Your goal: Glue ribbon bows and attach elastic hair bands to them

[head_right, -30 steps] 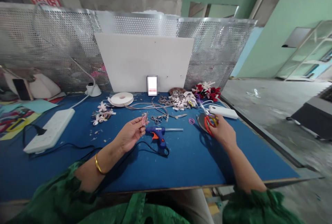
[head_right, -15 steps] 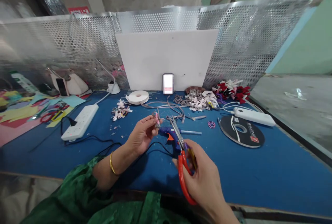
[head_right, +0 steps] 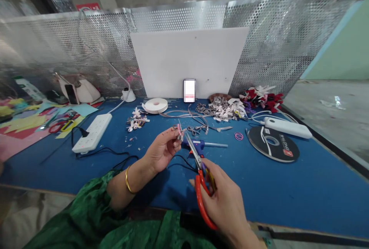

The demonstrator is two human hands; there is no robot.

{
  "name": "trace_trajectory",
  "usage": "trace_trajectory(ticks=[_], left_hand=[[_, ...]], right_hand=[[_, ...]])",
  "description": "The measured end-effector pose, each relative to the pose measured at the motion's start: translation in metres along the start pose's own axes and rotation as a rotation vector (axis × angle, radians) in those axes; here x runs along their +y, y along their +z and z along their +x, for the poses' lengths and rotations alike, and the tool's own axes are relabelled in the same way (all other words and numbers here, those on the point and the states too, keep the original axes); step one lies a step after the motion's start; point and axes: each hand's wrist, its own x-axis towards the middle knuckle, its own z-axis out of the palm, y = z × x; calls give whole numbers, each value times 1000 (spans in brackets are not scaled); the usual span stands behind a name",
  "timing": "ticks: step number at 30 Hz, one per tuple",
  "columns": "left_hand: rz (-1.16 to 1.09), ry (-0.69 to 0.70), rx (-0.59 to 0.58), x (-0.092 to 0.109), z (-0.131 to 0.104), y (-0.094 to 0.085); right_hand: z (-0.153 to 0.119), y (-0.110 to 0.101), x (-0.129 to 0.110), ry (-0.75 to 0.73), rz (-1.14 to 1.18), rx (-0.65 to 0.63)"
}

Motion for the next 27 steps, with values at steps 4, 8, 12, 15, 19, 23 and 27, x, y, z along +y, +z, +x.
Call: trace_trajectory(ticks=[4, 8, 12, 15, 19, 23, 27], left_hand=[[-29, -45, -20, -1, -1, 1], [-78, -116, -31, -3, -2, 1], [-122, -206, -35, -6, -4, 1], [-142, -252, -49, -8, -6, 0], [-155, -260, -87, -11, -7, 0], [-150, -230, -111, -12, -6, -1], [-150, -207, -119, -13, -7, -2]], right_hand=[[1, 2, -1, -10, 17, 31], [1, 2, -5, -3, 14, 47], [2, 4, -9, 11, -6, 79], [3, 6, -10, 20, -13, 89], [4, 7, -11, 21, 10, 87], [3, 7, -11, 25, 45, 82], [1, 8, -10, 29, 63, 101]])
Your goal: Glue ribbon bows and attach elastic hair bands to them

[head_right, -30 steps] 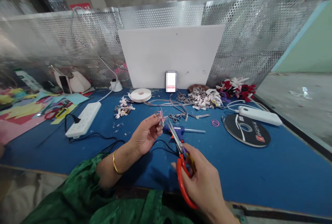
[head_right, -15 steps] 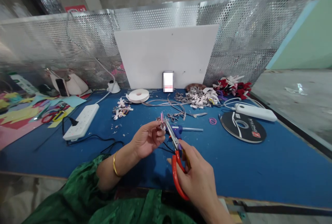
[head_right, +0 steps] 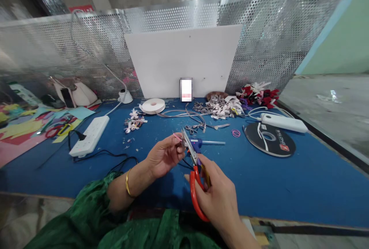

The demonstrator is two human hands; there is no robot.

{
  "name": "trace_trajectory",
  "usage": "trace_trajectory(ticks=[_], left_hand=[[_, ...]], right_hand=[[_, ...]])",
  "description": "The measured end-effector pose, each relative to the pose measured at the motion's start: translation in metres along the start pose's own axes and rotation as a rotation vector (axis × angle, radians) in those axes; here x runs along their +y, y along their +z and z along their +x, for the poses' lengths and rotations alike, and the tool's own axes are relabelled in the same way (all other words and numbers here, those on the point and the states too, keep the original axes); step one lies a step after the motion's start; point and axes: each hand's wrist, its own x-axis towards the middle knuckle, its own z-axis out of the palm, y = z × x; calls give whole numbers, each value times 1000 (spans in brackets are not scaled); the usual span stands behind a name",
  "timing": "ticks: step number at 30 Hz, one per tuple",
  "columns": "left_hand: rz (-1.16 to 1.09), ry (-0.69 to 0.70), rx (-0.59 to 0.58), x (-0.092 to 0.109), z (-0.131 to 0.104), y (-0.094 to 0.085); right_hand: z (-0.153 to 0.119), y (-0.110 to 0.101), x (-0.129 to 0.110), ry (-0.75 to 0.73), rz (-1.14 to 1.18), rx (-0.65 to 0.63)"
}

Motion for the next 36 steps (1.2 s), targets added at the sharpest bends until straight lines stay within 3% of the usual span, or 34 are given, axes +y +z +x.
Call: trace_trajectory(ticks=[36], left_hand=[[-4, -47, 62, -3, 4, 0]], right_hand=[[-11, 6, 10, 36, 157, 34]])
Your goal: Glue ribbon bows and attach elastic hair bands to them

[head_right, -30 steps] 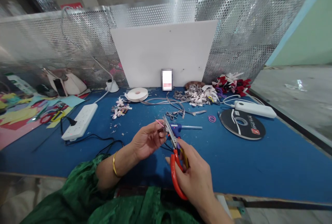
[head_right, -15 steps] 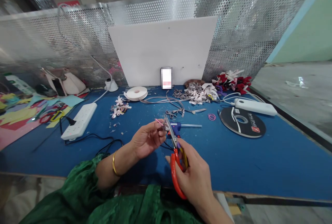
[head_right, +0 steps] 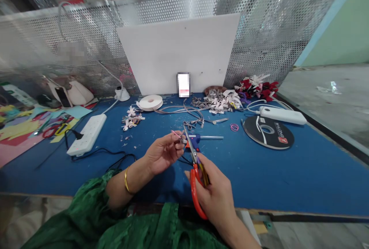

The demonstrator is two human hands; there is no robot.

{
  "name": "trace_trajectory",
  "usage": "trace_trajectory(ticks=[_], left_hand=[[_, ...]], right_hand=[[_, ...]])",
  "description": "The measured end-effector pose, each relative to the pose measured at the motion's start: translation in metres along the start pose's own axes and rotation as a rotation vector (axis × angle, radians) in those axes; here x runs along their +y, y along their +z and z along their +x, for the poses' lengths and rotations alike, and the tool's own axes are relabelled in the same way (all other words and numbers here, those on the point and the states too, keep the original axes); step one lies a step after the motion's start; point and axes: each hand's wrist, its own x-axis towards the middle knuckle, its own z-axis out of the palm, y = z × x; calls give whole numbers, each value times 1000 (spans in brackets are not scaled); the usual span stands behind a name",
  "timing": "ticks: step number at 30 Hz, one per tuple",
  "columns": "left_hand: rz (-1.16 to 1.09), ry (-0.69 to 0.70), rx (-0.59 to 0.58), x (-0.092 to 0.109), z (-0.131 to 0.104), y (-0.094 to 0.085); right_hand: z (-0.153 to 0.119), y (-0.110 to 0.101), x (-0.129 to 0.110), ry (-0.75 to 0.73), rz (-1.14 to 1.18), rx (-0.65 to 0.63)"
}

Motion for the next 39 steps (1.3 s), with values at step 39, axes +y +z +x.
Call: trace_trajectory(ticks=[39], left_hand=[[473, 389, -22, 11, -2, 3]], right_hand=[[8, -68, 4, -184, -397, -184]])
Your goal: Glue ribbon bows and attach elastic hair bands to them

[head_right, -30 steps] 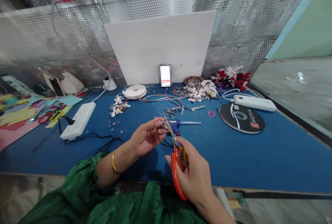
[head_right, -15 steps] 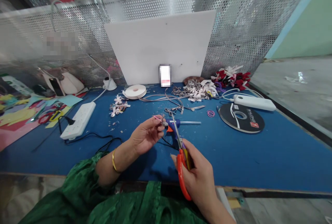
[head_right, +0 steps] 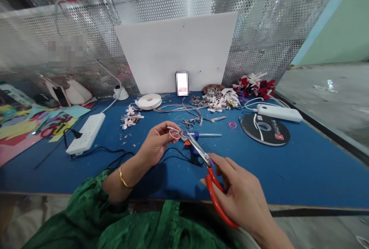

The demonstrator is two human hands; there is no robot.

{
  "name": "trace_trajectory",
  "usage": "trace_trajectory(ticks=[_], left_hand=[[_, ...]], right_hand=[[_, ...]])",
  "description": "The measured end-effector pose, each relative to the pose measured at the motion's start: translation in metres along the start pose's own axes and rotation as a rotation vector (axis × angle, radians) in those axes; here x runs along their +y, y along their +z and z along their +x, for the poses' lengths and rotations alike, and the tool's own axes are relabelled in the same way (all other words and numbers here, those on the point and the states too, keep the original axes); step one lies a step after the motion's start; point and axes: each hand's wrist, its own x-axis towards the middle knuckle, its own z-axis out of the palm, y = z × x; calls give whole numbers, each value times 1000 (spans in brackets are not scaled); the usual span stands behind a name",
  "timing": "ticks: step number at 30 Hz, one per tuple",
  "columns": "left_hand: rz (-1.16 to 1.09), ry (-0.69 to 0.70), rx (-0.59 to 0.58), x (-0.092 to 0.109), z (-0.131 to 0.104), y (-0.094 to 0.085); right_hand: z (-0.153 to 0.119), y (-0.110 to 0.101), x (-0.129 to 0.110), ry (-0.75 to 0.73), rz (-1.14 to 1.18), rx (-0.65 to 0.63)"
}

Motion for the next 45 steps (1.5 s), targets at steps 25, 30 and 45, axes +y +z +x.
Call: trace_trajectory(ticks=[25, 30, 45], left_hand=[[57, -26, -9, -5, 0, 1], [50, -46, 1, -5, 0, 2], [32, -79, -17, -7, 1, 0]], right_hand=[[-4, 2, -3, -95, -93, 13], [-9, 6, -1, -46, -2, -5], [-11, 8, -3, 37, 42, -24]])
